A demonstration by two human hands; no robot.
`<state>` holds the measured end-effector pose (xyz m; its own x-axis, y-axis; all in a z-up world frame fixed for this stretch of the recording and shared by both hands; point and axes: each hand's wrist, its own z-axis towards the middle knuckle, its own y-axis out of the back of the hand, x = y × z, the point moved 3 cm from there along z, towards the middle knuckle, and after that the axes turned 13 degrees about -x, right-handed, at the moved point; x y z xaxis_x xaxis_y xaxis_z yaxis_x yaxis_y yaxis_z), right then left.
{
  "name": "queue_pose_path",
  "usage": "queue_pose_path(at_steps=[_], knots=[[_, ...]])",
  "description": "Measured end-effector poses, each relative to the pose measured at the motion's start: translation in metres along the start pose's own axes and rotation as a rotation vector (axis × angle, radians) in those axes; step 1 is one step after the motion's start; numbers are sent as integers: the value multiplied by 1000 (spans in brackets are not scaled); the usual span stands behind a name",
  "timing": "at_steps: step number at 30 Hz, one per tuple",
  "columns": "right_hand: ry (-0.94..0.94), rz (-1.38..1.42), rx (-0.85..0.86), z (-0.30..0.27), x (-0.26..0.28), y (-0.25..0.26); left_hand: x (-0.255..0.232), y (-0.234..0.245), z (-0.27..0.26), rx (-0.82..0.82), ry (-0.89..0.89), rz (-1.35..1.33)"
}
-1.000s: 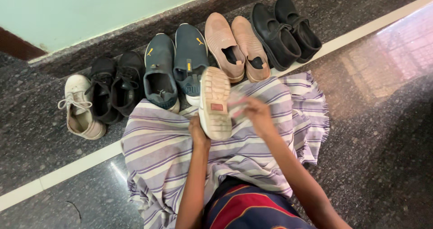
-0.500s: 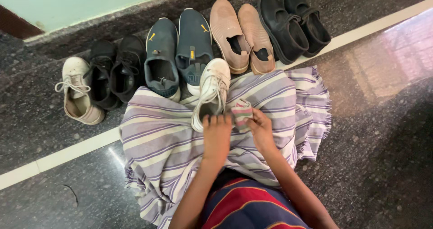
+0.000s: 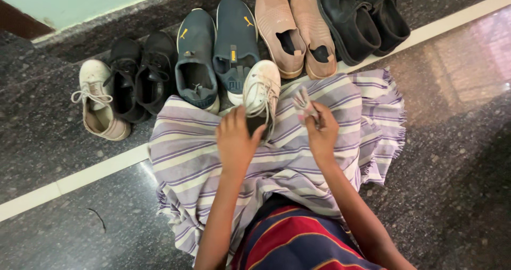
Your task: The person sits on the floor and scrubs a white sneaker with a small cloth, focusing on the sole and upper. They then switch to a black shoe and continue scrubbing the sole and sides with the same cloth.
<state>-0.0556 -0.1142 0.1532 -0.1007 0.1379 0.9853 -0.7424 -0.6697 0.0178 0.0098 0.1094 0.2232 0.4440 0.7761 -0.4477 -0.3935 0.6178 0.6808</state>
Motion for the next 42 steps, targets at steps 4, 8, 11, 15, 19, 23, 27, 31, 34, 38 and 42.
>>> queue_pose_path(at_steps=[4, 8, 11, 15, 19, 23, 27, 31, 34, 38, 42], knots=[[-74, -93, -34, -5, -31, 32, -26, -49, 25, 323, -69, 221], [-81, -56, -22, -5, -47, 48, -26, -72, 26, 402, -225, 289], [-106, -30, 17, -4, -50, 49, 7, -81, 31, 398, -173, 101], [-194, -6, 61, -2, -44, 48, 80, -100, 53, 485, 413, -519], [-247, 76, 82, 2, -36, 47, 103, -91, 55, 321, 459, -623], [-233, 74, 96, 3, -38, 44, 53, -54, 29, 71, 148, -150], [-256, 9, 66, -2, -38, 43, -18, -50, 17, 134, -148, -75], [-115, 175, -48, 16, -18, 30, -18, -41, 12, 80, 110, -111], [225, -251, 42, 60, -6, -7, -6, -29, -20, -37, 262, -104], [623, -344, 430, 125, -10, -99, 10, -51, -49, -161, 532, -363], [830, -382, 808, 133, -20, -154, 33, -76, -59, -139, 768, -699]])
